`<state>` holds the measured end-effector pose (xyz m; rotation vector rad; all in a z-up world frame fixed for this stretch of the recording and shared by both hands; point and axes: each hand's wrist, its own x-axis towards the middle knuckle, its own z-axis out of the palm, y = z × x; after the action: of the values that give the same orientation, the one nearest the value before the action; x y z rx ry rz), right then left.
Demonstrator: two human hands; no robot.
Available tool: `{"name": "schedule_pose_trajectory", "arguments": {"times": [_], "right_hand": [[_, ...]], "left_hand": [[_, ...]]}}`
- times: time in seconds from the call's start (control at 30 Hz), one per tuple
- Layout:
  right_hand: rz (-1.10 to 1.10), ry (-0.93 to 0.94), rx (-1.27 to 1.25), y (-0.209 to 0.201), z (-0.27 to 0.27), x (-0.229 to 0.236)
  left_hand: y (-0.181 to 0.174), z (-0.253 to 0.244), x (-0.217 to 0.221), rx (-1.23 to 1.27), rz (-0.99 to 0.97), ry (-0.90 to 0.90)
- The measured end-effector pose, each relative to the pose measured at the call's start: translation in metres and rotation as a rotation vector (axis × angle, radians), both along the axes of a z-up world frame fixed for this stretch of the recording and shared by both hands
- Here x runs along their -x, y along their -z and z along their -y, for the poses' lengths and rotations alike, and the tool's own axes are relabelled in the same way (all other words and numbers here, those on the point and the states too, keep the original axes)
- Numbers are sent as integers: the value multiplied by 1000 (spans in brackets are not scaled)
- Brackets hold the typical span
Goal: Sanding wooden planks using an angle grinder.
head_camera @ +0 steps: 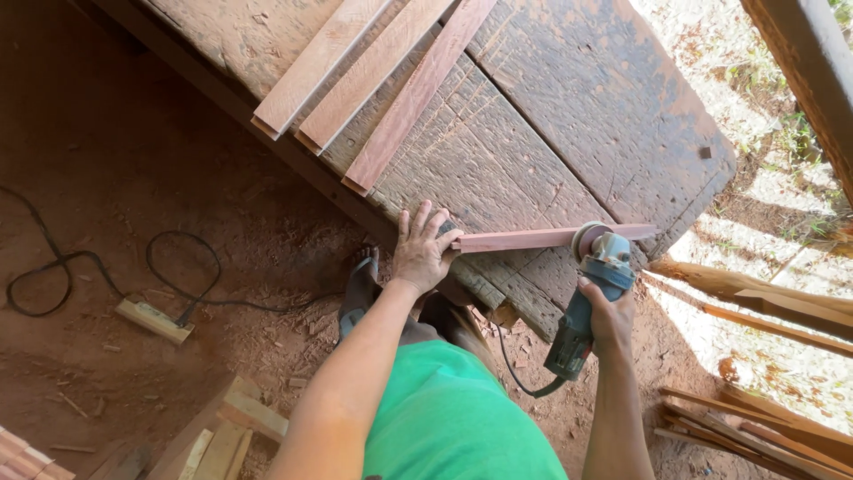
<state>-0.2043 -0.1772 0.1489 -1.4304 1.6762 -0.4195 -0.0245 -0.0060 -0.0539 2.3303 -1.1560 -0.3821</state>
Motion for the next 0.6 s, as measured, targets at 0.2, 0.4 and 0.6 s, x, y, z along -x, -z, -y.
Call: {"name": "schedule_pose_trajectory", "arguments": {"times": [0.2, 0.4, 0.6], "right_hand": [[-152, -197, -67, 8, -11, -11], [-195, -330, -129, -3, -39, -36], [-313, -396, -226, 1, -60, -50]], "left_hand": [[1, 0, 1, -19, -2, 2], [1, -1, 2, -10, -1, 3], [2, -1, 2, 15, -4, 4]]}}
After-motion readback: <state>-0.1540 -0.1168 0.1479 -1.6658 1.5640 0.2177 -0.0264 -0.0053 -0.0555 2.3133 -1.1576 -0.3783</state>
